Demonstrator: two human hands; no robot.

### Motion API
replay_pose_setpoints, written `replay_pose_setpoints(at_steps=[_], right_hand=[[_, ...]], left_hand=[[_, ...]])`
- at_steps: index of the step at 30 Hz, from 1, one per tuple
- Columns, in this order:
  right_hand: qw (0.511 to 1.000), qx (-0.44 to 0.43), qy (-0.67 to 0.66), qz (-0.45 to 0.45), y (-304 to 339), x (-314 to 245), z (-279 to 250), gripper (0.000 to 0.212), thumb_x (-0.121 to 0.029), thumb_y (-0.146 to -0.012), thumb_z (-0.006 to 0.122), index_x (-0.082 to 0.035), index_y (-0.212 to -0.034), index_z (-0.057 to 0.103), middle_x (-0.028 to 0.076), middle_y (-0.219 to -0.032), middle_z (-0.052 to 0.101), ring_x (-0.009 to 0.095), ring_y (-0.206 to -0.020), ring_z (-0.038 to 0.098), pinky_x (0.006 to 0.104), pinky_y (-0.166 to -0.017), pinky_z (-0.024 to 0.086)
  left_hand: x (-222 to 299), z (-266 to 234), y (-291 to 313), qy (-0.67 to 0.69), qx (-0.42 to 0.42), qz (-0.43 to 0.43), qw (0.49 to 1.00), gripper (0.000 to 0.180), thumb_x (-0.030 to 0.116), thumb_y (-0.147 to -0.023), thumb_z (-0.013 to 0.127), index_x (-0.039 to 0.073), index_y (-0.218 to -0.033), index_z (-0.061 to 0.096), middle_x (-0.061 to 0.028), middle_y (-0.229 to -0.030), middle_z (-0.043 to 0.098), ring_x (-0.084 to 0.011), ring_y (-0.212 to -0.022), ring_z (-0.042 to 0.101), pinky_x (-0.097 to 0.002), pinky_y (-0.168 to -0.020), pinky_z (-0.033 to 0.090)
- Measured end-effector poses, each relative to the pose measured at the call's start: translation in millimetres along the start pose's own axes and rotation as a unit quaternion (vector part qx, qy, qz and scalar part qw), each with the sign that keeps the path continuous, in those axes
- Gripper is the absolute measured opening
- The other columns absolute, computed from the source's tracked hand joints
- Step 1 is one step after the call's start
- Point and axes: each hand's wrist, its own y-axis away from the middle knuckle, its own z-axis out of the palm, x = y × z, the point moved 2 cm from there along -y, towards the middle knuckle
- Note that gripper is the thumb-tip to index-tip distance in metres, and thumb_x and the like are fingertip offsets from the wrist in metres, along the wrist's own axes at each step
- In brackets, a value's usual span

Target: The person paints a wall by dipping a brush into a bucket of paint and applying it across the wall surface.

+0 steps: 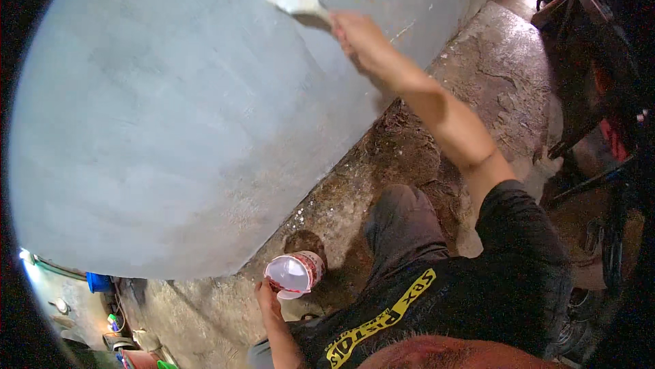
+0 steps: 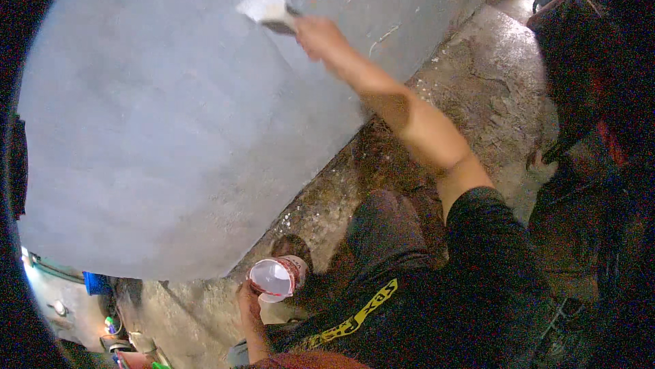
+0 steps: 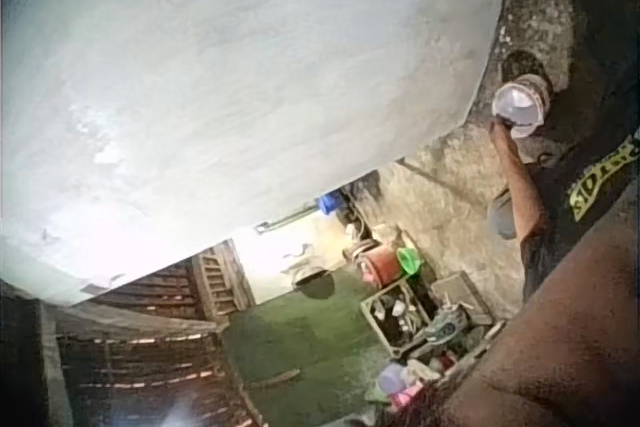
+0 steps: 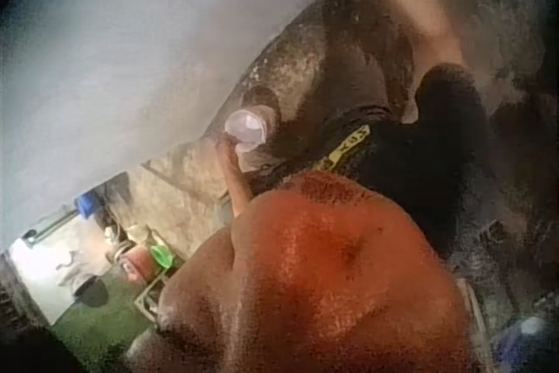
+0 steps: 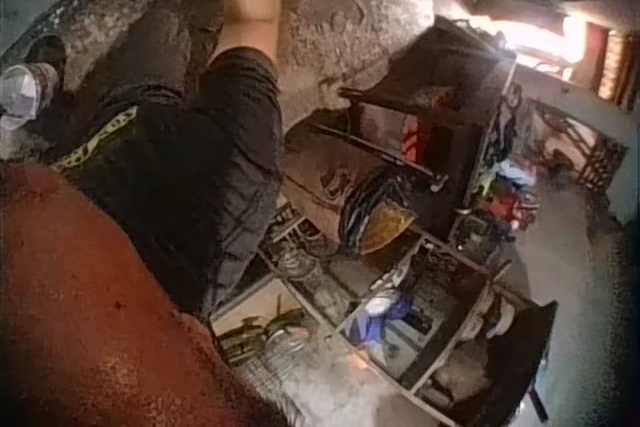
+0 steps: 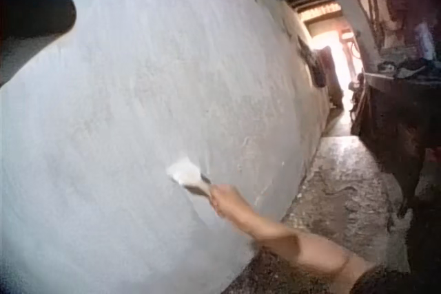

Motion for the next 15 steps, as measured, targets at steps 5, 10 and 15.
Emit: replay_pose_setpoints(at_steps=[5,10,15], right_hand=[[0.984,0.024,0.022,0.173,70.7,132.6,-39.9,0.021,-0.027,-0.09,0.047,-0.009,-0.081,0.055,-0.003,-0.059,0.043,0.006,-0.044,0.035,0.0241,-0.037,0.026],[0.96,0.053,0.135,0.239,63.7,160.1,-47.7,0.025,-0.027,-0.086,0.051,-0.007,-0.072,0.054,0.0,-0.056,0.046,0.01,-0.042,0.038,0.0273,-0.036,0.029],[0.951,0.034,0.154,0.265,17.5,73.9,-50.1,0.02,-0.019,-0.088,0.049,-0.007,-0.073,0.054,-0.001,-0.057,0.046,0.007,-0.045,0.038,0.0233,-0.037,0.026]], left_hand=[[1.7,24.8,6.9,-0.011,-0.016,-0.026,0.999,0.012,0.01,-0.086,0.053,0.002,-0.078,0.051,-0.0089,-0.063,0.054,-0.0188,-0.049,0.052,-0.0299,-0.045,0.044],[-13.3,4.3,-7.4,0.023,0.014,-0.038,0.999,0.014,0.011,-0.085,0.053,0.001,-0.076,0.053,-0.0087,-0.058,0.053,-0.0183,-0.048,0.052,-0.0303,-0.042,0.043],[-15.4,19.4,-10.2,0.058,-0.027,-0.067,0.996,0.015,0.009,-0.085,0.052,-0.001,-0.074,0.052,-0.0096,-0.058,0.053,-0.0196,-0.047,0.052,-0.0321,-0.043,0.044]])
